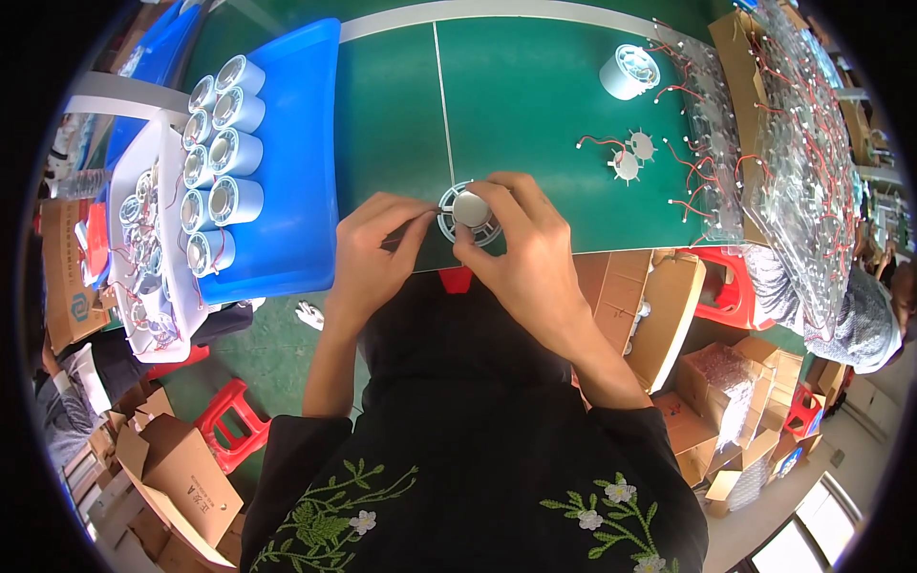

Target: The person picks up a motor and a plastic housing, fits the motor into the housing by hand, and places the assembled unit onto a blue tray. This process is repeated with another motor and housing.

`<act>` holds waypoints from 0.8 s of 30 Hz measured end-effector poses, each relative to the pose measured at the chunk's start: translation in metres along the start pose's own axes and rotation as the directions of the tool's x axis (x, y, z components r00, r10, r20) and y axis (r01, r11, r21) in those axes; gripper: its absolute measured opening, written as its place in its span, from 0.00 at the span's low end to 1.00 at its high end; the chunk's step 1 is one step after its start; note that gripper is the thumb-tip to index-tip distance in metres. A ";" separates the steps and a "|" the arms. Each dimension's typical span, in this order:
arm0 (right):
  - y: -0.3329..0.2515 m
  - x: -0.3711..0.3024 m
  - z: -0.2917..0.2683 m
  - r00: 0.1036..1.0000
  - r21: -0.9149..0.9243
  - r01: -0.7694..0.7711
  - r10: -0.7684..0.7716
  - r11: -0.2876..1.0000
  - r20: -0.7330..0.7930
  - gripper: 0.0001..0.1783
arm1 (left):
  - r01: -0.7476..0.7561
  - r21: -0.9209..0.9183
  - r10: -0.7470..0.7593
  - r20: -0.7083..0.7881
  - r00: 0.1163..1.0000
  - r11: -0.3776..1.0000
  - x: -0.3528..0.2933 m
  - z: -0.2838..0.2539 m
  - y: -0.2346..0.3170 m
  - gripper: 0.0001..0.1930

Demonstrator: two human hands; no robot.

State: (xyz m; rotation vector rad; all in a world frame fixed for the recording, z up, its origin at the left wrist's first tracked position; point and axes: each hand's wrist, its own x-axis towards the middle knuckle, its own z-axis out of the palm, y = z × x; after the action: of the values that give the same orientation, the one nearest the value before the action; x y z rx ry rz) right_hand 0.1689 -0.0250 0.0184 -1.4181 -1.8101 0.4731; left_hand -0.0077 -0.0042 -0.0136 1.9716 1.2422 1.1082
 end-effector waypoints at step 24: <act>0.007 0.000 -0.002 0.996 0.028 0.081 -0.082 0.996 0.028 0.21 | 0.007 0.092 -0.010 0.033 0.999 0.996 -0.001 0.007 -0.001 0.04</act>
State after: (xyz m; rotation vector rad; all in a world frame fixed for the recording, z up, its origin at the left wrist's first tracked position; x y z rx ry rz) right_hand 0.1751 -0.0227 0.0145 -1.3199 -1.8706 0.4766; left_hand -0.0021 -0.0048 -0.0182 2.0421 1.3036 1.0271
